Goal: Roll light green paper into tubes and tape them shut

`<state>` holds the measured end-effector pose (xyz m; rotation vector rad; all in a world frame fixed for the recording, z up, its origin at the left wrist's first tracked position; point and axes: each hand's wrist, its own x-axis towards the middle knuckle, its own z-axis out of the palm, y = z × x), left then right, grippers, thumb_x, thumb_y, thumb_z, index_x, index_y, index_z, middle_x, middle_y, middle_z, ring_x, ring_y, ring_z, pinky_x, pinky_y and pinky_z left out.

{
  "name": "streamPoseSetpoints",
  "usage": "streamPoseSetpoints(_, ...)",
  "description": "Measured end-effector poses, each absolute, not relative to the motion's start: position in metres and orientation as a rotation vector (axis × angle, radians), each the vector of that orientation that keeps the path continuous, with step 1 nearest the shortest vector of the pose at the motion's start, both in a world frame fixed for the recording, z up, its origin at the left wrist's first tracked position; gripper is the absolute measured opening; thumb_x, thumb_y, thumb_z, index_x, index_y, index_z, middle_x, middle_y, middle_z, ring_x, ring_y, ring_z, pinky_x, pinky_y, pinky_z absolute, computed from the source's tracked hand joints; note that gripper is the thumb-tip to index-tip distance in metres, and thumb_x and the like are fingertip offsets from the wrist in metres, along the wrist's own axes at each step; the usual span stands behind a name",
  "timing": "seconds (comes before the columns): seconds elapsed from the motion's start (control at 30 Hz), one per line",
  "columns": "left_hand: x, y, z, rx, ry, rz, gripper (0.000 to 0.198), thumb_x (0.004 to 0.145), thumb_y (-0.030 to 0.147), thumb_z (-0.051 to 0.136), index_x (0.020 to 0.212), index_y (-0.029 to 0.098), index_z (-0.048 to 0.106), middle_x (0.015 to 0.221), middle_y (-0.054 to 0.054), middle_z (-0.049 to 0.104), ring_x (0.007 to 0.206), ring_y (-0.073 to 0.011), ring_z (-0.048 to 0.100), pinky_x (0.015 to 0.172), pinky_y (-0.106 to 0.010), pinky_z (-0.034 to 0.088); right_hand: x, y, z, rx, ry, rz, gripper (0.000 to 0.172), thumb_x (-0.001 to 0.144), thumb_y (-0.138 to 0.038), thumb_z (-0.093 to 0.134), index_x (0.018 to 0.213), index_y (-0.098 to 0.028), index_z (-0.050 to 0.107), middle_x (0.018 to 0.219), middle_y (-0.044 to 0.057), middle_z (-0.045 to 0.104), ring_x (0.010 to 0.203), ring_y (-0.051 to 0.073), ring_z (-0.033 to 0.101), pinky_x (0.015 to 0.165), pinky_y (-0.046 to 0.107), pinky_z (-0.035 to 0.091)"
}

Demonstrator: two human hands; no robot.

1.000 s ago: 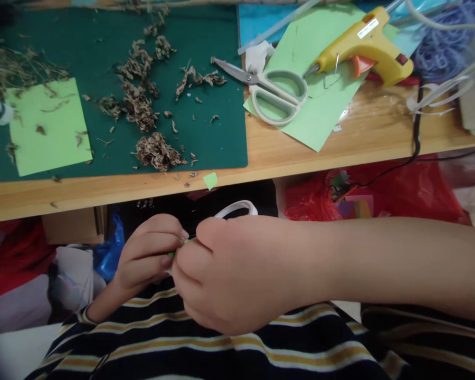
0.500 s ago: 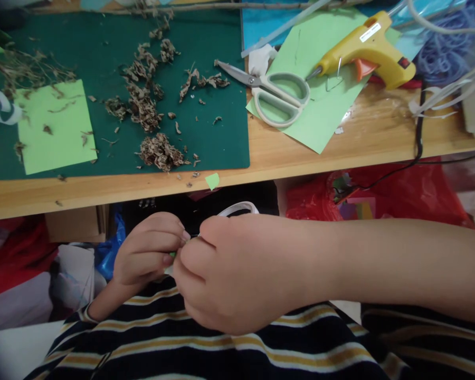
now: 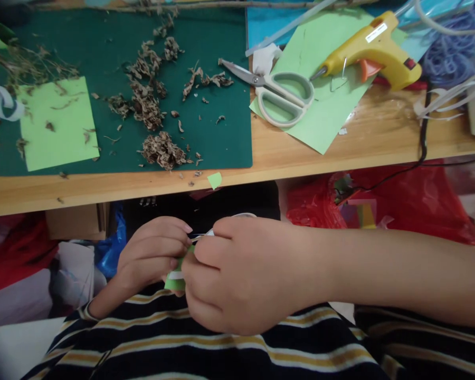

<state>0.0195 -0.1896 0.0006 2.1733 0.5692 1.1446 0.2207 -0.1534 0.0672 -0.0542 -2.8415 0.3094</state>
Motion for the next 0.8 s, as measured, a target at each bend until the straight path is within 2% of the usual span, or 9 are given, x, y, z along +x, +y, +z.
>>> streamPoseSetpoints(0.2, 0.022, -0.186, 0.0, 2.195, 0.531, 1.16, 0.022, 0.086, 0.03, 0.044, 0.069, 0.016, 0.048, 0.065, -0.003, 0.062, 0.069, -0.0136, 0.063, 0.072, -0.034, 0.056, 0.222, -0.153, 0.069, 0.038, -2.849, 0.255, 0.032, 0.084, -0.015, 0.034, 0.08, -0.021, 0.066, 0.084, 0.001, 0.068, 0.062, 0.013, 0.055, 0.047, 0.028, 0.036)
streamPoseSetpoints(0.43, 0.017, -0.193, 0.001, 2.135, 0.642, 1.082, 0.017, 0.084, 0.026, 0.048, 0.069, 0.019, 0.049, 0.069, -0.001, 0.063, 0.072, -0.0138, 0.063, 0.075, -0.036, 0.055, 0.219, -0.152, 0.077, 0.132, -2.899, 0.21, 0.033, 0.082, -0.017, 0.035, 0.083, -0.02, 0.067, 0.084, 0.003, 0.068, 0.057, 0.013, 0.052, 0.043, 0.027, 0.033)
streamPoseSetpoints(0.8, 0.019, -0.181, 0.003, 2.165, 0.518, 1.125, 0.022, 0.085, 0.032, 0.047, 0.067, 0.019, 0.048, 0.067, -0.001, 0.063, 0.069, -0.0125, 0.062, 0.073, -0.033, 0.054, 0.217, -0.15, 0.084, 0.187, -2.965, 0.127, 0.036, 0.08, -0.016, 0.034, 0.09, -0.021, 0.068, 0.088, 0.003, 0.068, 0.061, 0.014, 0.054, 0.043, 0.029, 0.034)
